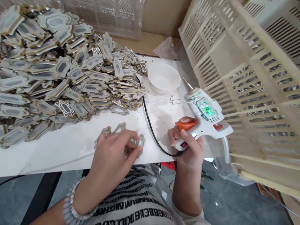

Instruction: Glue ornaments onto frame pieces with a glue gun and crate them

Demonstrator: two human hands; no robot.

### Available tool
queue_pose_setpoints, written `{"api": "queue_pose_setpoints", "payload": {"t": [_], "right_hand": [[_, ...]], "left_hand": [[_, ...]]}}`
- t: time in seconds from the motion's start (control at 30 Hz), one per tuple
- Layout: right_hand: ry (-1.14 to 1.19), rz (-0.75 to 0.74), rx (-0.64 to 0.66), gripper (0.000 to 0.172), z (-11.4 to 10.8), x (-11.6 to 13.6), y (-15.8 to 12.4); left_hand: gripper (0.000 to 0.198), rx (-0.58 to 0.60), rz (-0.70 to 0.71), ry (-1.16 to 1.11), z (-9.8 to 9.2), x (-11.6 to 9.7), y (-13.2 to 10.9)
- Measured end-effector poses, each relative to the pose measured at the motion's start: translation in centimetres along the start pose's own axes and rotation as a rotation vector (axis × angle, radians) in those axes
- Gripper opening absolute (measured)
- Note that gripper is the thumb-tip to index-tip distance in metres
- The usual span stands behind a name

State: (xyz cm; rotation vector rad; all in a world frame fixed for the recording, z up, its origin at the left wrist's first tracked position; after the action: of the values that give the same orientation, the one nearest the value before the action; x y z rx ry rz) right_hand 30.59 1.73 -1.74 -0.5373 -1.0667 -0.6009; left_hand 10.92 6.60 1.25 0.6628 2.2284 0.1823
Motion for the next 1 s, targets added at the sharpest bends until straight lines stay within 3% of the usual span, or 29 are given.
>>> {"api": "queue_pose_setpoints", "payload": {"t": [0.4, 1.0], "right_hand": [[-0.057, 0.050, 0.008, 0.023, -0.3, -0.7, -0.5], [-0.021, 0.087, 0.047, 0.022, -0.4, -1.0, -0.4]], "left_hand": [[0.014, 0.098, -0.172, 0.066, 1.1, 0.8, -0.1], [0.006, 0.136, -0.082, 0.147, 1.5, 0.1, 0.6]]}}
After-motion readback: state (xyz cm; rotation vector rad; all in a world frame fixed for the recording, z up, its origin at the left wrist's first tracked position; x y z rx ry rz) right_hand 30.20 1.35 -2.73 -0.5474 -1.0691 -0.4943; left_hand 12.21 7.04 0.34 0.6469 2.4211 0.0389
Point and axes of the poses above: each hand's wrist, its own y-axis towards the middle knuckle, its own z-axis out of the palm, x = y × z, the point moved 6 cm from there along y, towards the middle knuckle, and after that the axes turned 12 degrees about -x, right-handed, at the moved point
